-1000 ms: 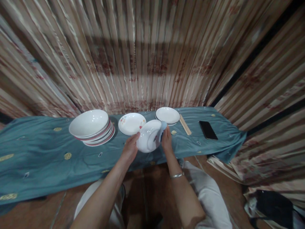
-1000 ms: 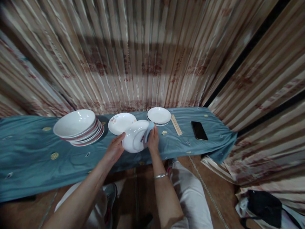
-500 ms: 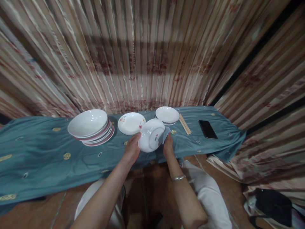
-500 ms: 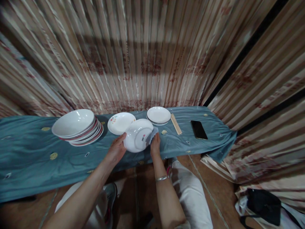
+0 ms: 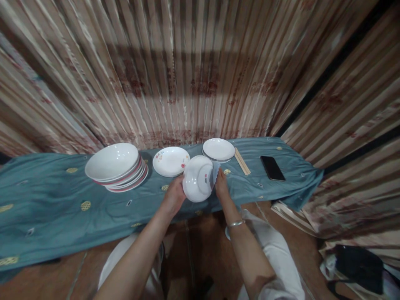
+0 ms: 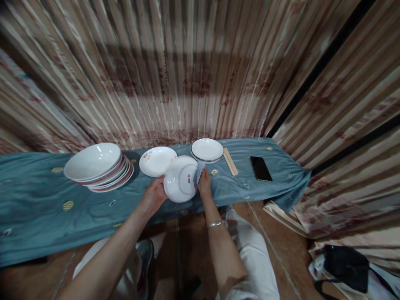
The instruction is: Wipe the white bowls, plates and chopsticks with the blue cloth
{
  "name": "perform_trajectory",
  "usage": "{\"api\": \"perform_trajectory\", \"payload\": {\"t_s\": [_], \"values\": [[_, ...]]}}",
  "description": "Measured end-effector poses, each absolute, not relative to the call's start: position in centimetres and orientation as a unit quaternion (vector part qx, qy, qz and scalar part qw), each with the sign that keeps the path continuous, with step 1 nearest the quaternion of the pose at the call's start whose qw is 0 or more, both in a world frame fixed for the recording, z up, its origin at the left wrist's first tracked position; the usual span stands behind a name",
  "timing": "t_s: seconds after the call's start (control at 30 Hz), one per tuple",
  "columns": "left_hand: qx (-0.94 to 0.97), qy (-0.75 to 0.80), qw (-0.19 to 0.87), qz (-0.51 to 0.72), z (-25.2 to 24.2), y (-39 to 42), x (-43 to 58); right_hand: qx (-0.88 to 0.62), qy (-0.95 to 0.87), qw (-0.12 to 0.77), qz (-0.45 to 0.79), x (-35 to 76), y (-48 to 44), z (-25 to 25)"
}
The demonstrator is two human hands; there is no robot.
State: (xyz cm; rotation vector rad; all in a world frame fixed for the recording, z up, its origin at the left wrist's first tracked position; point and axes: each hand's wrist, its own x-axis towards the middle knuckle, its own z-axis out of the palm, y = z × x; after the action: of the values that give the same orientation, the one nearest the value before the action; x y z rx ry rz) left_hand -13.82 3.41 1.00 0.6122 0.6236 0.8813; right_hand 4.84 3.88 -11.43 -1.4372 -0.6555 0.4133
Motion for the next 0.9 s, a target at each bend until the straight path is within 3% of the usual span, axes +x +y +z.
{"api": "perform_trajectory", "payload": {"t_s": [0.9], "values": [[0.233, 0.328, 0.791, 0.461, -1.6, 5.3, -14.2, -0.708, -0.218, 0.637, 0.213, -0.2, -1.8, -10.0]]}}
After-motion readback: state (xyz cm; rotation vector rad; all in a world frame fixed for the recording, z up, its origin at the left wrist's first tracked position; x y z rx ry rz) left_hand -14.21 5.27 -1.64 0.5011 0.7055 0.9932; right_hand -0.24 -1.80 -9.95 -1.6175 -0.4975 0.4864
